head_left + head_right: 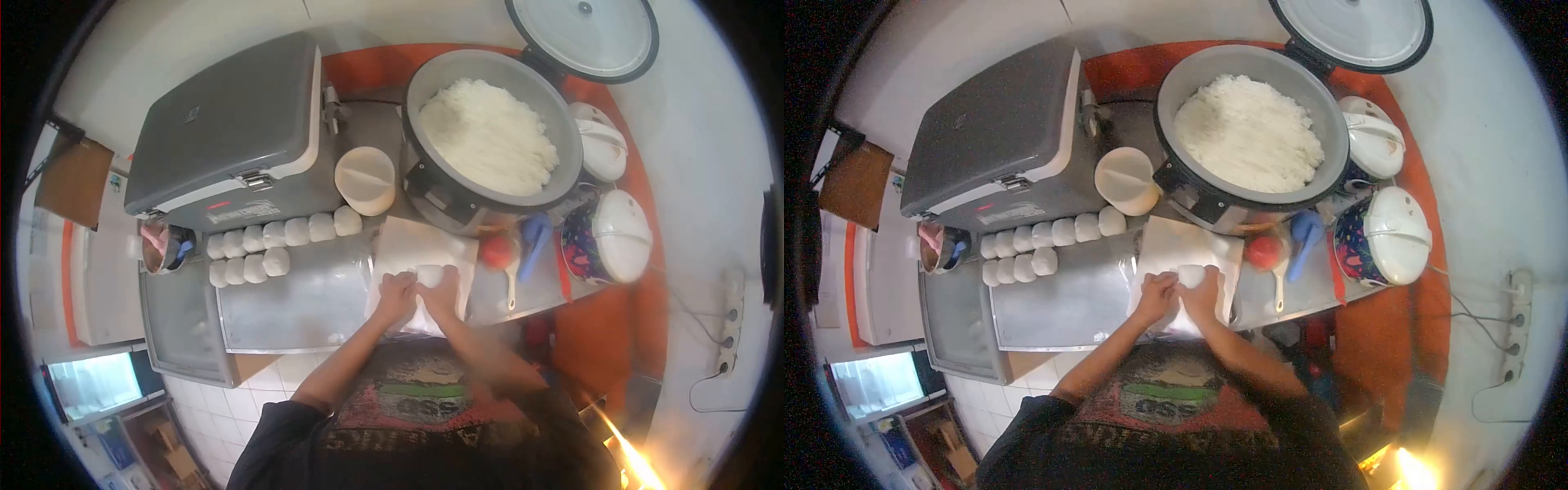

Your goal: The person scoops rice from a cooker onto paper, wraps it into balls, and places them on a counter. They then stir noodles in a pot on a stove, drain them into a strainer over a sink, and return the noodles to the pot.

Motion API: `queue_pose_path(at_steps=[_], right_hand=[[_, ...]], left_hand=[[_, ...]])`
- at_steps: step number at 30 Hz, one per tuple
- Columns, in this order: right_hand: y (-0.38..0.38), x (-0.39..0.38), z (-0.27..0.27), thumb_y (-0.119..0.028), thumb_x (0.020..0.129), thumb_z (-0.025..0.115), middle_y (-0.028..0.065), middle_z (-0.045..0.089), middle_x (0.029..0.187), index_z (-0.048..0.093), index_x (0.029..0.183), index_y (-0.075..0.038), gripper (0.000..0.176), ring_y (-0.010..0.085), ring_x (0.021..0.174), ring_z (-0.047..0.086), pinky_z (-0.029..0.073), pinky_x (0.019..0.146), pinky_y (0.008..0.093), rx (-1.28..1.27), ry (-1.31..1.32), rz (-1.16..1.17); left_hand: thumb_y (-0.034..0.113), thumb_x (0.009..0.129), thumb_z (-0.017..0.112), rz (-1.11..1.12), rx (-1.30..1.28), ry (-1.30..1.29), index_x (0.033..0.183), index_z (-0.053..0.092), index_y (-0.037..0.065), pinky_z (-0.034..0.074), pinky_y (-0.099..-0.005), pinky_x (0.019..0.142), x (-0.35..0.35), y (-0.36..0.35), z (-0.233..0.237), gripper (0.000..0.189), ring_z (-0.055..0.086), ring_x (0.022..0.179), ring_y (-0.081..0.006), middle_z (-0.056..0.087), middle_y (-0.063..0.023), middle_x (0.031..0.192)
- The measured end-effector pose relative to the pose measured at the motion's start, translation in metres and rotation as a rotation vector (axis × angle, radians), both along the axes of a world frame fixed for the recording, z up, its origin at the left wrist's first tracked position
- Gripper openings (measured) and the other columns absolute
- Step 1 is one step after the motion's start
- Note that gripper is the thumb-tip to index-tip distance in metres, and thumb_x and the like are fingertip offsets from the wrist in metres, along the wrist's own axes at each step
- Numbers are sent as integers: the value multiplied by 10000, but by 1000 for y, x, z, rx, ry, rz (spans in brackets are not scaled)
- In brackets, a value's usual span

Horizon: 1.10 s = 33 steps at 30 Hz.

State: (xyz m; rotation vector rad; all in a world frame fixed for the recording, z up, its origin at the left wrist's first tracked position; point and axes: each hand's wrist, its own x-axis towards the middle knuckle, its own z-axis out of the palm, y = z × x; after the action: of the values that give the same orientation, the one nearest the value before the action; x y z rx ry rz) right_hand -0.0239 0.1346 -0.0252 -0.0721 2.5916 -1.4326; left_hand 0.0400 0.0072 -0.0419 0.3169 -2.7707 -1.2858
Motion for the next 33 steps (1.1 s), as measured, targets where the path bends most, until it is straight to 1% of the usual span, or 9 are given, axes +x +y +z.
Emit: queue_pose_path(at_steps=[8, 14, 17, 20, 21, 23, 26, 30, 33], right_hand=[[-16, -21, 32, -167, 682, 842, 189, 473, 1333, 333, 1458, -49, 935, 291, 1175, 519, 482, 929, 393, -444, -369, 210], [-74, -22, 82, -132, 762, 811, 186, 466, 1350, 297, 1482, -46, 888, 299, 1088, 590, 548, 823, 385, -542, -752, 107], [-99, -10, 80, -164, 831, 754, 189, 422, 1405, 255, 1523, -53, 861, 307, 1187, 536, 510, 907, 399, -746, -844, 134], [-97, -10, 47, -157, 859, 710, 183, 424, 1412, 256, 1535, -65, 820, 292, 1207, 510, 454, 969, 382, -442, -597, 351], [-90, -9, 71, -105, 840, 680, 141, 497, 1356, 408, 1454, -53, 673, 273, 1171, 527, 418, 985, 352, -403, -622, 225], [-43, -37, -30, -84, 806, 670, 106, 569, 1274, 530, 1327, -38, 541, 251, 1152, 536, 400, 990, 336, -480, -217, 205], [31, -94, -116, -80, 752, 698, 163, 576, 1175, 540, 1214, 11, 496, 337, 1148, 508, 412, 968, 446, 131, 516, -377], [147, -170, -123, -215, 761, 743, 237, 559, 1279, 496, 1224, 10, 571, 425, 1202, 516, 434, 989, 467, 277, 208, -628], [135, -162, -24, -223, 759, 740, 243, 576, 1264, 499, 1233, 6, 579, 443, 1130, 568, 460, 950, 475, 917, 68, -723]], left_hand=[[213, 1006, 534, 294, 1155, -300, 1378, 500, -17, 429, -315, 978, 12, -16, 31, 438, 544, 1105, -178, 616, -76, 1198], [159, 935, 649, 426, 885, -68, 1418, 458, -13, 475, -267, 880, 28, -20, 42, 547, 572, 1006, -136, 601, -54, 1080], [97, 879, 685, 723, 1148, 141, 1454, 393, -13, 510, -272, 844, 31, -32, 47, 654, 602, 981, -149, 620, -82, 1069], [112, 863, 657, 926, 1368, 235, 1442, 343, -48, 510, -332, 896, 45, -62, 54, 677, 599, 1052, -214, 593, -146, 1150], [127, 863, 655, 1001, 1382, 290, 1428, 347, -58, 505, -344, 908, 48, -74, 40, 670, 593, 1065, -229, 580, -158, 1170], [162, 849, 675, 1140, 1294, 357, 1401, 360, -74, 492, -370, 929, 56, -108, -3, 678, 576, 1094, -252, 552, -174, 1214], [170, 827, 713, 1285, 1033, 274, 1369, 396, -81, 494, -373, 907, 66, -153, -17, 677, 578, 1086, -254, 545, -173, 1219], [129, 815, 737, 1276, 1017, 319, 1287, 480, -84, 515, -351, 822, 58, -182, -24, 578, 604, 1013, -239, 580, -157, 1146], [104, 830, 752, 1419, 1109, 515, 1263, 517, -85, 522, -330, 778, 50, -183, -31, 528, 621, 970, -229, 612, -143, 1074]])
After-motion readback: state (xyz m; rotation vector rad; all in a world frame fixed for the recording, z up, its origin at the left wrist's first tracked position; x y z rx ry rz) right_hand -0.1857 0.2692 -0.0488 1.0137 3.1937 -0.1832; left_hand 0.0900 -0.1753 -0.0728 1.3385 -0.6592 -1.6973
